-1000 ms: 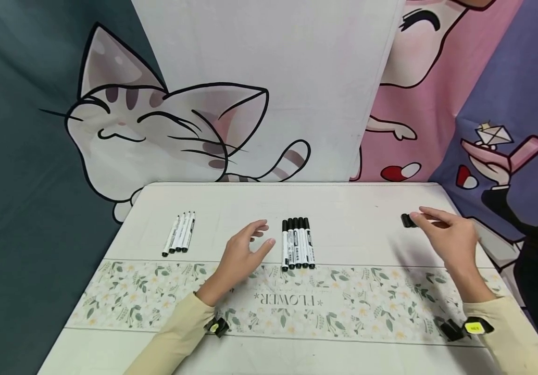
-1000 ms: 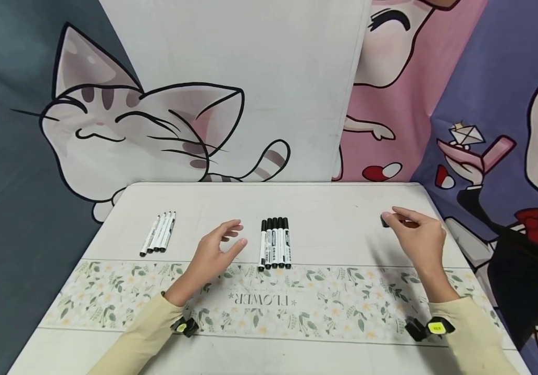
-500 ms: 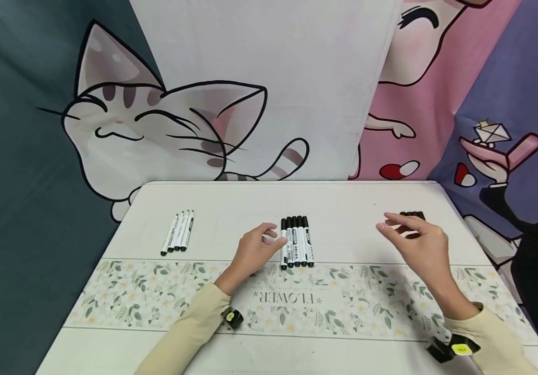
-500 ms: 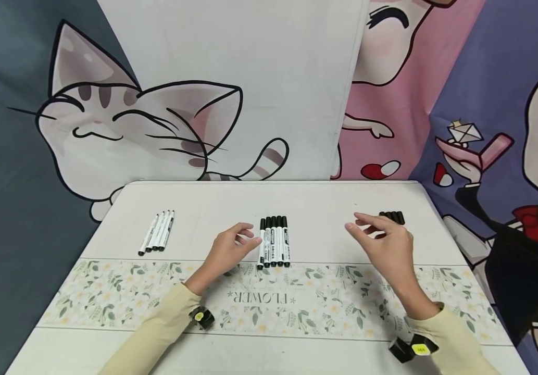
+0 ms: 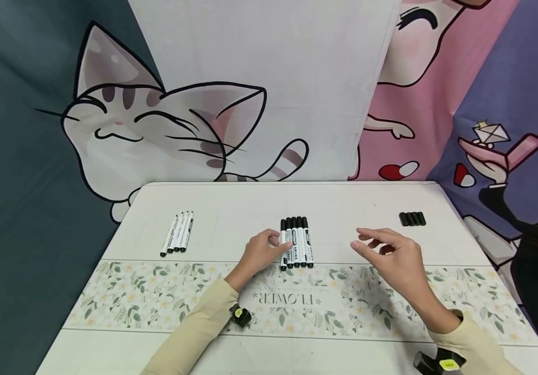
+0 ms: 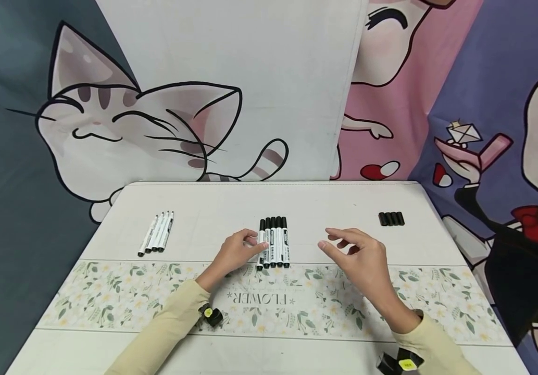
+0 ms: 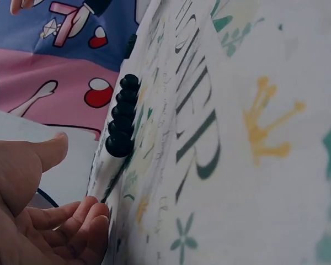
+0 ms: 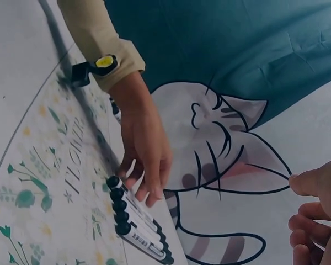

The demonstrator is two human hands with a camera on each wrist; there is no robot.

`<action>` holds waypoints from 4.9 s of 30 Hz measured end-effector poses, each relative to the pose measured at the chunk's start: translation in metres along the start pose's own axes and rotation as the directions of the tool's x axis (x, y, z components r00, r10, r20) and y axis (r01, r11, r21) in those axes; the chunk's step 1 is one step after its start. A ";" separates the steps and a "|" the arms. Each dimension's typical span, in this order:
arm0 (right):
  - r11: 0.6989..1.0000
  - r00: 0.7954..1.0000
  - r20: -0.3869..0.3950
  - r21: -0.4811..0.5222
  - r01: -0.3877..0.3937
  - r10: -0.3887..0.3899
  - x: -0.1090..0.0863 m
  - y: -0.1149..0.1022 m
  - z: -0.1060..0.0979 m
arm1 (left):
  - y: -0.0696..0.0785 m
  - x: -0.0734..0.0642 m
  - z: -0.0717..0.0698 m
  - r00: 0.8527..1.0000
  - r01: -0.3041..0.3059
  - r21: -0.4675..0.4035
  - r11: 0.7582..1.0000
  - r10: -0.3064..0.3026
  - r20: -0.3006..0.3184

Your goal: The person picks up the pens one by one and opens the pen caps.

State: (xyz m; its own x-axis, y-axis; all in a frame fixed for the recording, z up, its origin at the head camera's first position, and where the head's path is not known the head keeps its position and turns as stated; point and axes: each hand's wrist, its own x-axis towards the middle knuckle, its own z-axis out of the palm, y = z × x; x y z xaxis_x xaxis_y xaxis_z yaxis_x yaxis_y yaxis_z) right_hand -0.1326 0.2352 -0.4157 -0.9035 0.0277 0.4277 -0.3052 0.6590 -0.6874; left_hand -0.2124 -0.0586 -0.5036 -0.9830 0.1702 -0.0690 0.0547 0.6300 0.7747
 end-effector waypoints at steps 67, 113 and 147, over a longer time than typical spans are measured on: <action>0.998 0.980 0.194 0.042 0.036 -0.043 0.028 -0.020 0.036 | 0.005 -0.049 -0.042 0.929 -0.318 0.113 0.941 0.333 -0.162; 0.912 0.848 0.338 0.122 0.391 -0.408 0.028 -0.044 0.050 | 0.016 -0.064 -0.037 0.740 -0.642 0.285 0.712 0.673 -0.012; 0.866 0.819 0.282 0.132 0.483 -0.500 0.024 -0.049 0.043 | 0.017 -0.072 -0.030 0.784 -0.609 0.147 0.779 0.620 -0.041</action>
State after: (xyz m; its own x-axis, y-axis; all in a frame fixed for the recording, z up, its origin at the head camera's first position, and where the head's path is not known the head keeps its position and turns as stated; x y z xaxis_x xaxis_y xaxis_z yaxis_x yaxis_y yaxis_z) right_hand -0.1520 0.1709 -0.3969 -0.6719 -0.5187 0.5286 -0.7405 0.4846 -0.4657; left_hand -0.1461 -0.0832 -0.4667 -0.7435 0.4929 0.4519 0.6670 0.4987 0.5535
